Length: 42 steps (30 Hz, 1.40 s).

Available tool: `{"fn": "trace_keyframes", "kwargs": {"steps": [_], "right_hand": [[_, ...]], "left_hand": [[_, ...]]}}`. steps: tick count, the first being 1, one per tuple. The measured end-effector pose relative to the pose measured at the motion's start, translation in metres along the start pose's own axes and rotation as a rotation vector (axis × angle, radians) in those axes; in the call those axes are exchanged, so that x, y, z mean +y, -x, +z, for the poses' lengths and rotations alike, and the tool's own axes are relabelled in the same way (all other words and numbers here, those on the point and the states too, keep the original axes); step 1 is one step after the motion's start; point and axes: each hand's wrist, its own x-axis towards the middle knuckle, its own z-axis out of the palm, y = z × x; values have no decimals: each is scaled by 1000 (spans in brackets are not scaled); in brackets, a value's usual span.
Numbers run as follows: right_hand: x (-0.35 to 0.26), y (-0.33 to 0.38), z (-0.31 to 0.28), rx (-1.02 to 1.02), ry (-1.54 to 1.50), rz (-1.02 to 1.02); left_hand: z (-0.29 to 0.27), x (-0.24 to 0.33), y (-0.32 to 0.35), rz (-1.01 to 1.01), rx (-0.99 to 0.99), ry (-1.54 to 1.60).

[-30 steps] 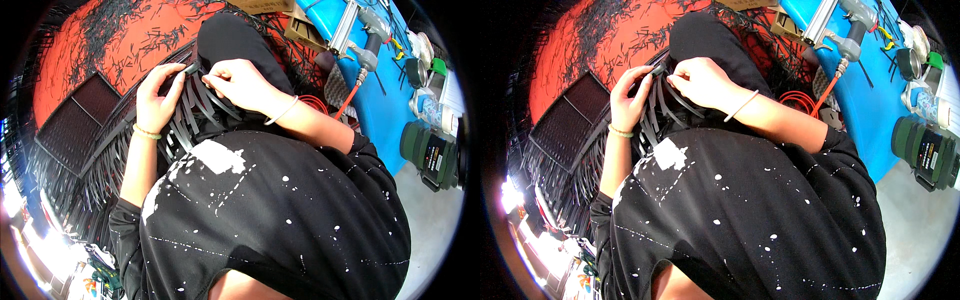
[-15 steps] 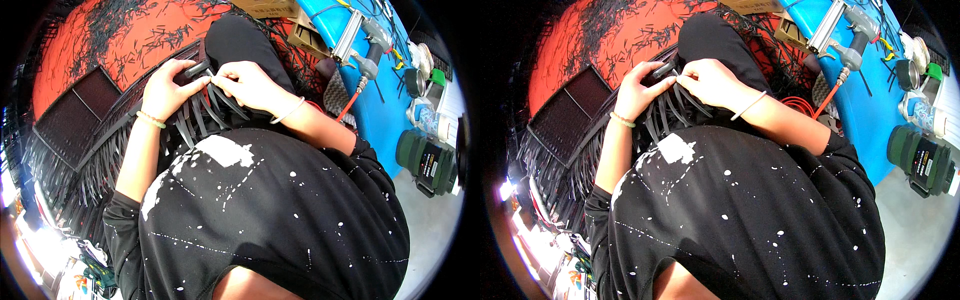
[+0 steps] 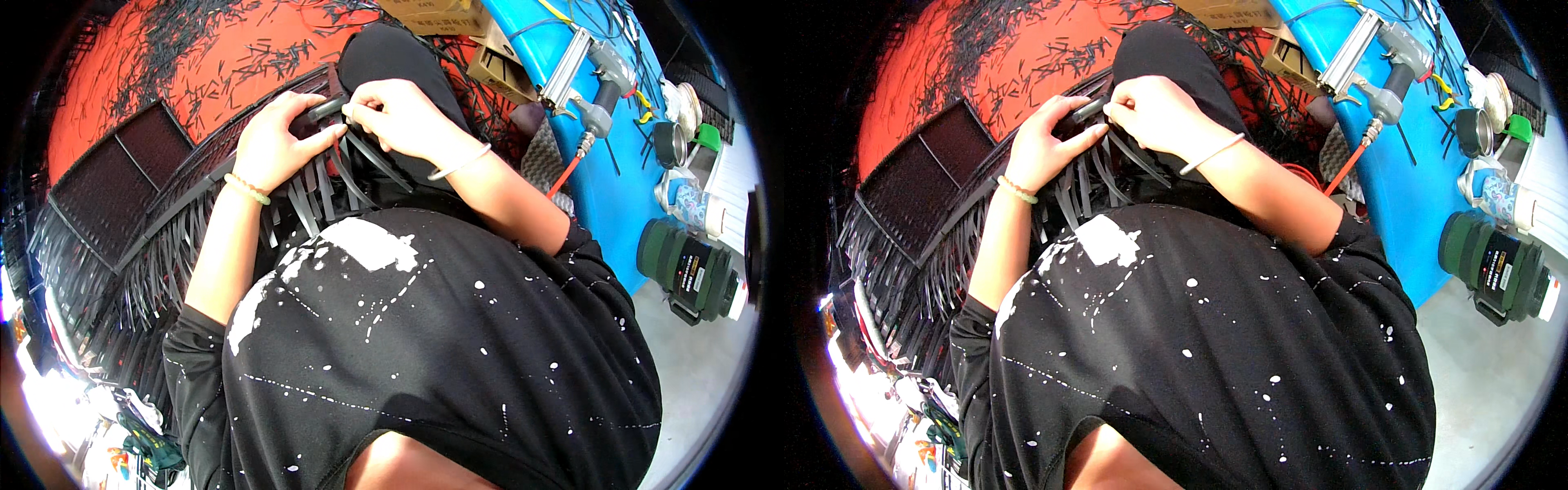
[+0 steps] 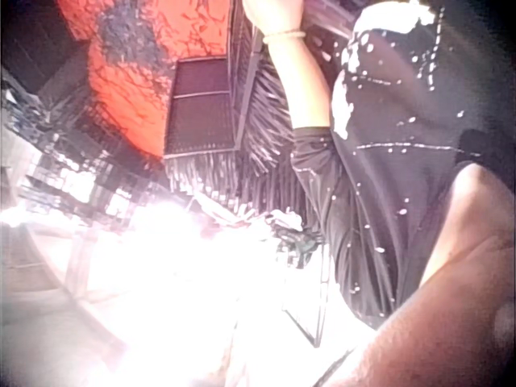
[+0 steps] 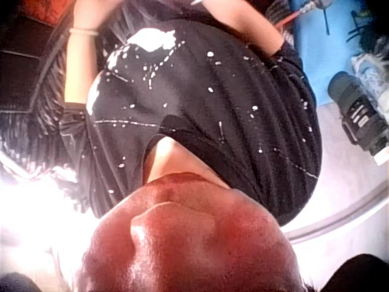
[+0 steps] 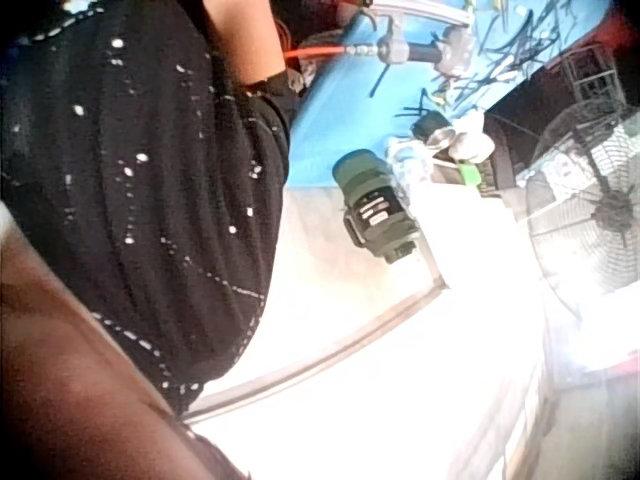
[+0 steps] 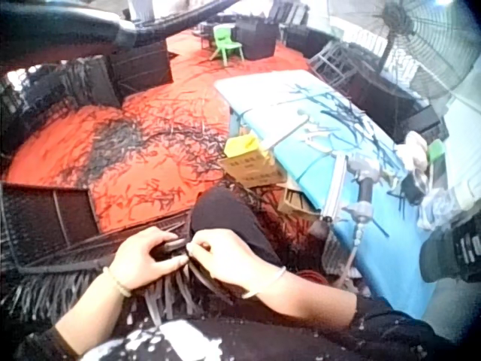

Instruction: The person weaves black plastic strips into a grid-like mat while seated on the floor. They thread the strips through the existing weave, adjust the alignment, and use pliers to secure the ends.

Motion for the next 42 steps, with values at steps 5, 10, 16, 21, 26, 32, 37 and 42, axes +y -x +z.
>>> {"fn": "trace_keyframes", "kwargs": {"steps": [5,10,16,21,26,32,37,42], "right_hand": [[-2,-4,0,88,225,-103],[-5,17,-13,105,345,-226],[6,4,2,172,268,-264],[8,4,8,290,222,-306],[4,7,7,303,276,-271],[10,8,9,339,144,-299],[9,7,6,304,90,-293],[3,8,3,216,24,-196]], "left_hand": [[-4,2,0,-53,-19,62],[-3,-6,1,-55,-63,360],[-2,-11,-10,-259,-44,721],[-5,-16,-22,-325,-118,760],[-5,-19,-32,-161,-74,609],[-8,-12,-35,-385,22,894],[-12,-13,-33,-375,21,984],[-14,-16,-30,-314,-90,998]]}}
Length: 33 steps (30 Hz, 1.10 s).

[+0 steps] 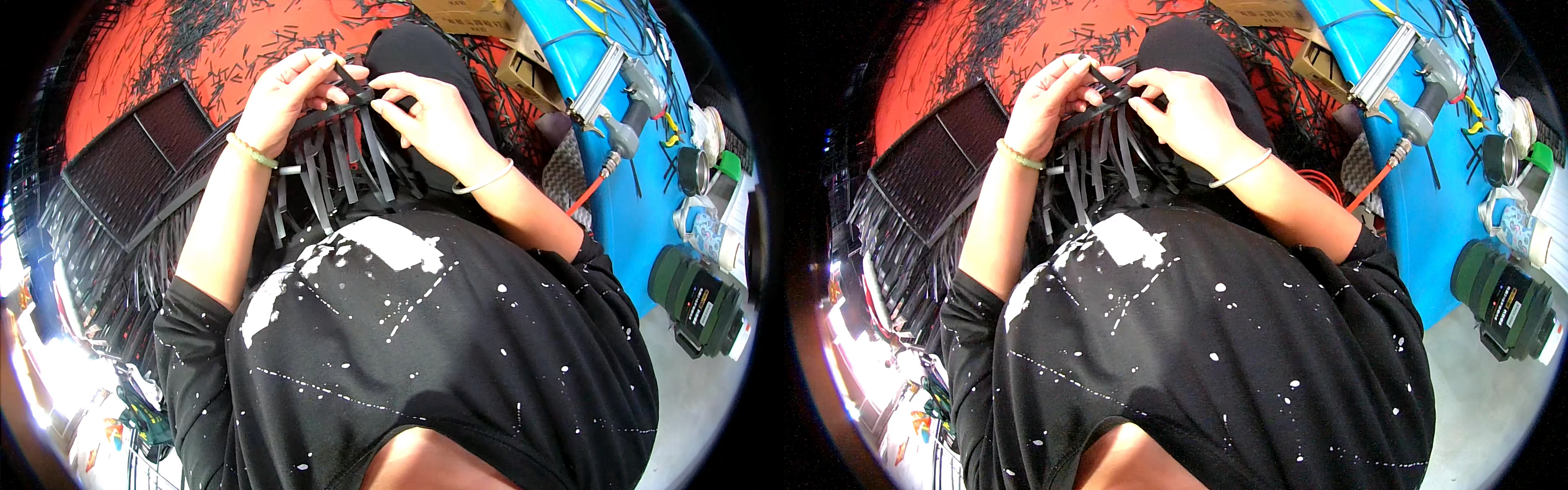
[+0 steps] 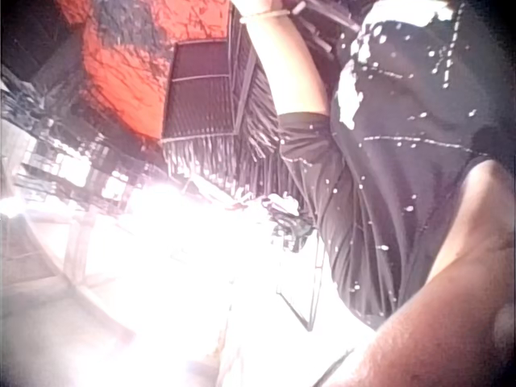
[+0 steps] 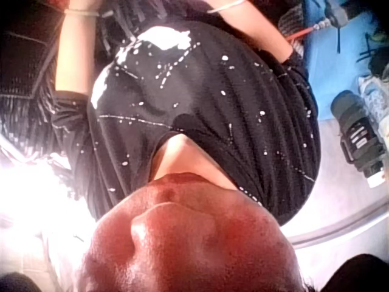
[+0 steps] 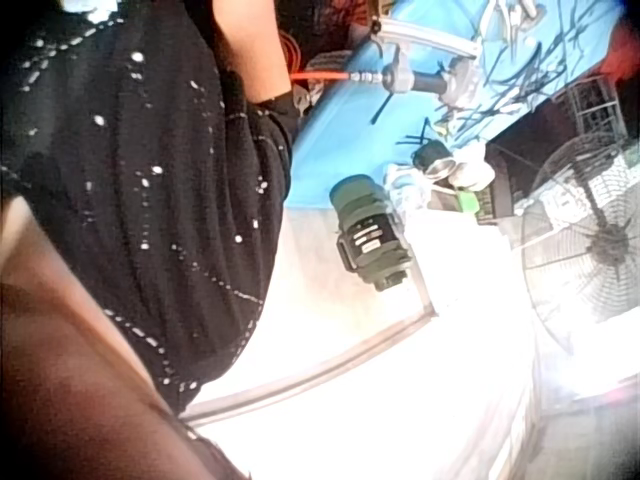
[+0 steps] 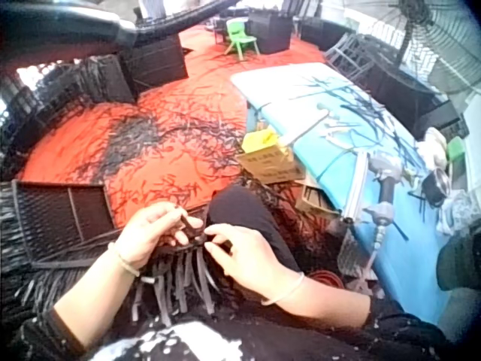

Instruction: The person weaves black plastic strips into a grid-like mat while seated on the floor. They thread the strips through the existing weave, adjust the alignment, and use pliers to secure the ends.

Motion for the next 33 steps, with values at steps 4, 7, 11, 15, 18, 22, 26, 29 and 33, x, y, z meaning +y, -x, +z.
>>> {"fn": "trace_keyframes", "kwargs": {"steps": [4,7,11,15,18,22,26,29,33], "right_hand": [[6,-2,-2,-45,-111,29],[1,-3,-3,-60,-86,49],[1,-4,-2,-57,-38,30],[1,-3,0,-26,-23,21],[4,-3,2,-17,-41,20],[3,-3,2,-10,-44,32],[3,-3,2,-9,-21,22],[4,-3,3,-7,-16,16],[6,-4,4,0,-14,7]], "left_hand": [[-2,7,2,-39,-78,94],[-3,8,1,-85,-91,147],[-4,0,1,-33,-55,60],[-1,-1,-4,-50,-56,53],[3,-5,-6,51,-23,-122],[2,-9,-11,40,-36,-309],[-3,-8,-18,-97,-39,-347],[-7,-18,-20,-26,-38,-330],[-7,-15,-23,-132,-83,-214]]}}
